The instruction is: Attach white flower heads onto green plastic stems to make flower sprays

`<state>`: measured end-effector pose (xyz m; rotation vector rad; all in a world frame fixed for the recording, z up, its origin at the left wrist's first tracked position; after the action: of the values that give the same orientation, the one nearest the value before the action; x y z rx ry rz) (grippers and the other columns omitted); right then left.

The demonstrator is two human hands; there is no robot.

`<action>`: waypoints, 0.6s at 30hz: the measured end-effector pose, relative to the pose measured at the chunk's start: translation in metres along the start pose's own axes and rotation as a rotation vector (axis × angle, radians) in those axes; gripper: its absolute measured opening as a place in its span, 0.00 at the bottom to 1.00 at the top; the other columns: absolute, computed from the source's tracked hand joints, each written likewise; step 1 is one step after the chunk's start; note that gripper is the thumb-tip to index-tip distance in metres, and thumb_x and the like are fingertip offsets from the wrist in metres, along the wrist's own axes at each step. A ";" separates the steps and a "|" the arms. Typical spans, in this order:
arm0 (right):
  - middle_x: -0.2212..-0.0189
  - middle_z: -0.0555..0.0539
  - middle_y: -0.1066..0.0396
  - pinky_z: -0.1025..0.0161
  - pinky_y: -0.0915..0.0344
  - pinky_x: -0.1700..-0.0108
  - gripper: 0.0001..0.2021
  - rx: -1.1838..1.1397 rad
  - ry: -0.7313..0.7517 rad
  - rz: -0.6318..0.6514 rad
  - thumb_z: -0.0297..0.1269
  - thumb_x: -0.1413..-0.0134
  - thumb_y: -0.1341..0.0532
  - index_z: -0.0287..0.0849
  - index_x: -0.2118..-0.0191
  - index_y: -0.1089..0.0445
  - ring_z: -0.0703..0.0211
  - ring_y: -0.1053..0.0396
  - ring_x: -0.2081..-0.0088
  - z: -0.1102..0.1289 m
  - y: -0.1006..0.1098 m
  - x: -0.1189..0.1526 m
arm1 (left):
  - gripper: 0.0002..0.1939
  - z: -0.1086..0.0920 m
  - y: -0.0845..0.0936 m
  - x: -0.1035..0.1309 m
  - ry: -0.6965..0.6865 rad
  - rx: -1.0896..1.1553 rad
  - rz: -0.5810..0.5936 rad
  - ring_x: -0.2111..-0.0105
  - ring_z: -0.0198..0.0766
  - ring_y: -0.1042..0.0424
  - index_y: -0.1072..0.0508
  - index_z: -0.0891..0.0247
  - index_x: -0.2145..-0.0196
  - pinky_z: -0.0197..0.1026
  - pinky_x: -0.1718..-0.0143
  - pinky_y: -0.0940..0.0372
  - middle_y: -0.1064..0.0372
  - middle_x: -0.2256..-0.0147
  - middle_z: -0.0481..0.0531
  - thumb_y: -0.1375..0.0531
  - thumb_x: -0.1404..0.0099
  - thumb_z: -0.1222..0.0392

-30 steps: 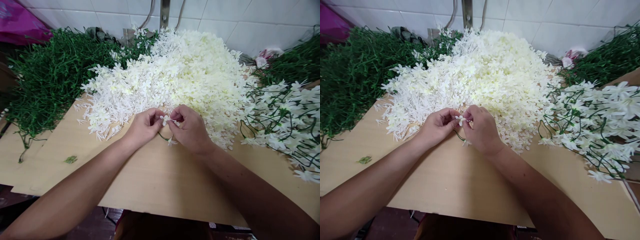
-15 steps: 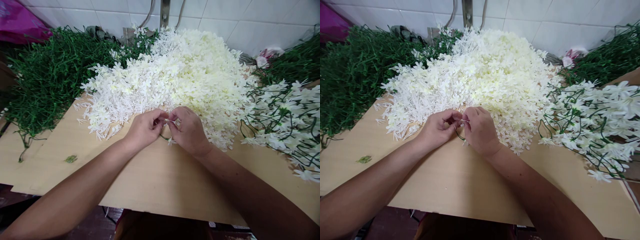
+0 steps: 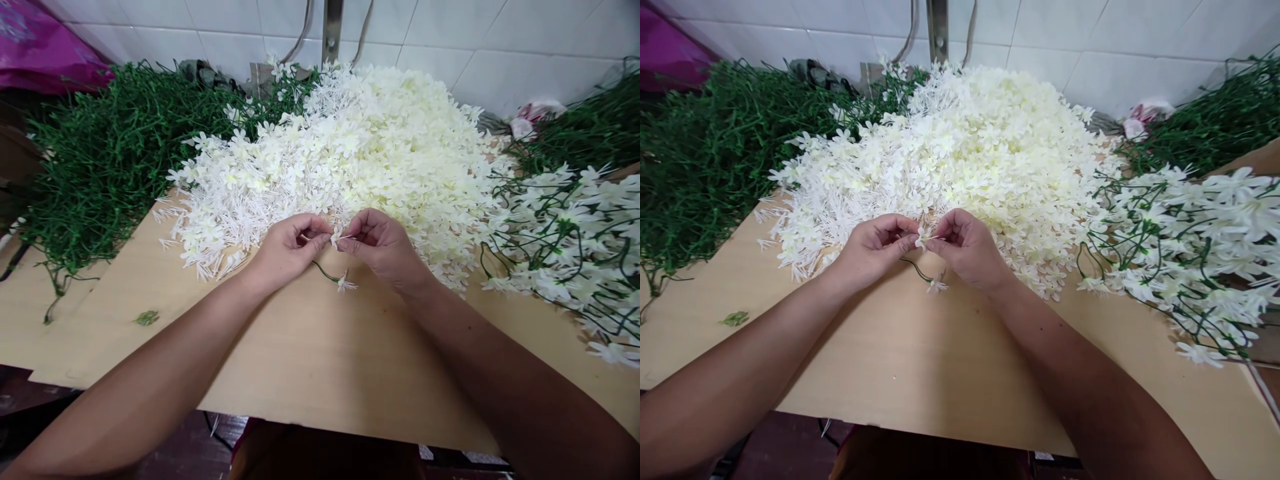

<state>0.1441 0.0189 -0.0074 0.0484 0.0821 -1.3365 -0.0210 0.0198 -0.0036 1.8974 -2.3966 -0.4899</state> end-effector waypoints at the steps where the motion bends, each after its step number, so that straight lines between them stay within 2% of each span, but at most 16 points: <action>1: 0.75 0.53 0.33 0.65 0.35 0.67 0.18 -0.002 -0.006 -0.001 0.41 0.63 0.28 0.43 0.73 0.38 0.66 0.35 0.72 0.000 -0.001 0.000 | 0.04 -0.001 0.000 0.001 -0.005 -0.002 0.001 0.72 0.33 0.31 0.28 0.65 0.69 0.35 0.70 0.37 0.28 0.72 0.50 0.39 0.42 0.61; 7: 0.76 0.54 0.34 0.65 0.36 0.68 0.15 0.053 0.009 -0.029 0.38 0.61 0.29 0.43 0.73 0.38 0.66 0.36 0.72 0.003 -0.002 0.002 | 0.05 -0.007 0.002 0.003 -0.022 -0.075 0.029 0.70 0.34 0.30 0.27 0.65 0.69 0.36 0.70 0.36 0.27 0.71 0.51 0.39 0.44 0.61; 13: 0.74 0.52 0.34 0.62 0.35 0.65 0.07 0.319 0.186 -0.082 0.30 0.54 0.37 0.43 0.73 0.38 0.64 0.35 0.70 0.013 -0.005 0.008 | 0.05 -0.003 0.002 0.002 -0.067 -0.120 0.025 0.69 0.35 0.30 0.25 0.65 0.69 0.37 0.68 0.35 0.26 0.70 0.51 0.39 0.42 0.61; 18: 0.74 0.51 0.33 0.62 0.35 0.63 0.07 0.494 0.298 -0.111 0.25 0.54 0.41 0.43 0.74 0.39 0.63 0.34 0.70 0.018 -0.011 0.013 | 0.05 -0.006 0.001 0.001 -0.024 -0.071 0.053 0.69 0.35 0.29 0.24 0.65 0.70 0.37 0.67 0.36 0.26 0.70 0.51 0.39 0.43 0.62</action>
<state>0.1366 0.0020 0.0090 0.6694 0.0043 -1.4260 -0.0205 0.0172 0.0022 1.8049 -2.4028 -0.5902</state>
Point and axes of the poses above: each hand's wrist, its own x-axis away from the middle knuckle, its own y-axis out of the back of the hand, z = x × y, the point moved 2 cm from there along -x, towards the middle knuckle
